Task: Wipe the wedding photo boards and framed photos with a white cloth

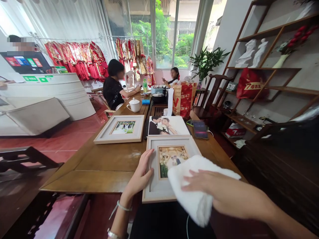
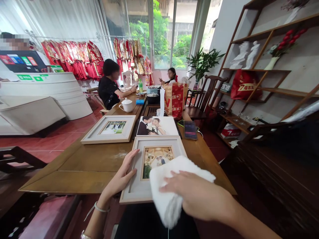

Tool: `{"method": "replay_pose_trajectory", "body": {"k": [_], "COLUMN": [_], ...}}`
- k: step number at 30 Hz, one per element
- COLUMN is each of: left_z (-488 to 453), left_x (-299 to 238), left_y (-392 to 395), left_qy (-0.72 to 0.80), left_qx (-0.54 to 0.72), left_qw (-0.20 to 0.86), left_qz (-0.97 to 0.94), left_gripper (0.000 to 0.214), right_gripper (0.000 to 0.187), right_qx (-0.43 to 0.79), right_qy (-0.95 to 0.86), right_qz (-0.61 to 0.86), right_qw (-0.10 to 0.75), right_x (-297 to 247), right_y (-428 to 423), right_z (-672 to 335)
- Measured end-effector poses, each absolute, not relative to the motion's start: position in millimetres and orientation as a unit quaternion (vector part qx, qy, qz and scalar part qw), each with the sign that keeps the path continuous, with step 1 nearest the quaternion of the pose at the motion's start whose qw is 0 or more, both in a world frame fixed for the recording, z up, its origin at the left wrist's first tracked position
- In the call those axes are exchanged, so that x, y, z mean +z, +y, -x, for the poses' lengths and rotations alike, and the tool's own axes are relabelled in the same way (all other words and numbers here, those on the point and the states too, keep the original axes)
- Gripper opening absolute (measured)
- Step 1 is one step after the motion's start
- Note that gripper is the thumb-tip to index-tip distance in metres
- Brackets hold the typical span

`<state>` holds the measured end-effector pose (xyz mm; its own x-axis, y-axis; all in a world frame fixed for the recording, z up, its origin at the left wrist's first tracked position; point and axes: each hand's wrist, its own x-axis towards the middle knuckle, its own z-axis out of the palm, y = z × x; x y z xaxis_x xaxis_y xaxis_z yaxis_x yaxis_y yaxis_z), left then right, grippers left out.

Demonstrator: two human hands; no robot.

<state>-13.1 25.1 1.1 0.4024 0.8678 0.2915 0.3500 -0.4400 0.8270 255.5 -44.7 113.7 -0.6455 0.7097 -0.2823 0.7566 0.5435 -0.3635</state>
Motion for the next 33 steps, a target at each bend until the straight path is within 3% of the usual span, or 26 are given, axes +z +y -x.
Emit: {"method": "replay_pose_trajectory", "body": {"k": [3, 6, 12, 18, 28, 33], "left_z": [14.6, 15.6, 15.5, 13.6, 9.3, 9.0], "left_x": [1.2, 1.1, -0.3, -5.0, 0.9, -0.5], "left_y": [25.0, 25.1, 26.1, 29.6, 25.1, 26.2], "left_qy": [0.394, 0.392, 0.385, 0.390, 0.442, 0.446], "left_qx": [0.372, 0.372, 0.374, 0.394, 0.380, 0.381], "left_qw": [0.350, 0.350, 0.347, 0.338, 0.355, 0.362], "left_qz": [-0.764, -0.765, -0.769, -0.761, -0.731, -0.724], "left_gripper": [0.060, 0.060, 0.056, 0.048, 0.046, 0.050], "right_gripper": [0.075, 0.071, 0.077, 0.077, 0.068, 0.068], "right_qx": [-0.108, -0.021, -0.018, -0.046, -0.100, -0.185], "right_qy": [0.833, 0.821, 0.892, 0.930, 0.900, 0.929], "right_qz": [-0.541, -0.570, -0.441, -0.353, -0.411, -0.307], "right_qw": [0.045, -0.018, -0.098, -0.092, -0.102, -0.095], "right_x": [101.3, 87.1, 75.1, 68.0, 66.5, 75.0], "right_y": [-10.0, 37.2, 95.6, 105.9, 21.1, -43.6], "right_z": [-269.8, -270.0, -218.9, -181.9, -187.9, -184.0]}}
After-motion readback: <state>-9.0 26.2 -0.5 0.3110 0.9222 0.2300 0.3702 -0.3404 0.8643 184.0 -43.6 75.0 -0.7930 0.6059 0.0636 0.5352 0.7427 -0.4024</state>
